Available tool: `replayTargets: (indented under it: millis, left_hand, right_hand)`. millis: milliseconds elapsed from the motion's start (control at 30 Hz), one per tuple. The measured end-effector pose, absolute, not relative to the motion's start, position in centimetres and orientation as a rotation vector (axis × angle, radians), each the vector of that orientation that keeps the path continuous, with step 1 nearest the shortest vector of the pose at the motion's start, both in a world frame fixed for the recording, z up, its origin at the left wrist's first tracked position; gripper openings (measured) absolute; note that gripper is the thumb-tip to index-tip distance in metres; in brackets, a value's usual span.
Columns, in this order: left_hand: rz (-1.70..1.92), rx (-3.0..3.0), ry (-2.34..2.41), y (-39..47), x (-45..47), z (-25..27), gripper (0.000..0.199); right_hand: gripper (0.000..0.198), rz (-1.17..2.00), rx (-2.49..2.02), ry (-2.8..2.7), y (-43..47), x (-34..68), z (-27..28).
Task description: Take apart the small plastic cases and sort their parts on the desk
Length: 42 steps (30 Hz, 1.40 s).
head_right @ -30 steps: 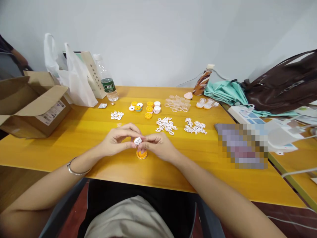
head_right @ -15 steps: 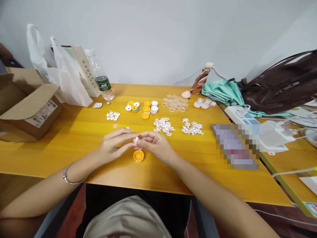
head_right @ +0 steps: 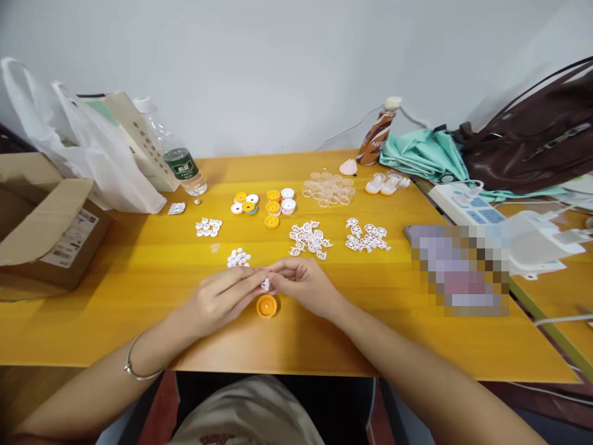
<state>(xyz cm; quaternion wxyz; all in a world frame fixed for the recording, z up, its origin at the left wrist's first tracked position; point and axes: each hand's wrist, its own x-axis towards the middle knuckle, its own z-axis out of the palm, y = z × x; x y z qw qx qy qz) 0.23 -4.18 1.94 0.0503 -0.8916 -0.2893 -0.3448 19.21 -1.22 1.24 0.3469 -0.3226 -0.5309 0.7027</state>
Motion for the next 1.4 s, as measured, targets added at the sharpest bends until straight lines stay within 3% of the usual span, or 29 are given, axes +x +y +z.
replayTargets:
  millis: [667, 933, 1100, 1400]
  left_hand:
    - [-0.948, -2.737, -0.888, -4.7, 0.5, 1.4, 0.031]
    - [-1.417, -2.889, -0.88, -3.4, 0.4, 2.3, 0.028]
    - [-1.487, -2.874, -0.867, -2.9, 0.1, 1.7, 0.029]
    - [-1.599, -2.638, -0.925, -2.8, 0.2, 1.6, 0.022]
  right_hand:
    - [0.02, 1.594, -0.912, -1.581, -2.8, 19.0, 1.7]
    - [0.018, 1.75, -0.956, -1.358, -2.2, 18.9, 2.0]
    - [0.019, 1.843, -0.97, -1.172, -1.8, 18.2, 1.4]
    - [0.021, 1.414, -0.999, -1.436, -0.7, 18.7, 1.2]
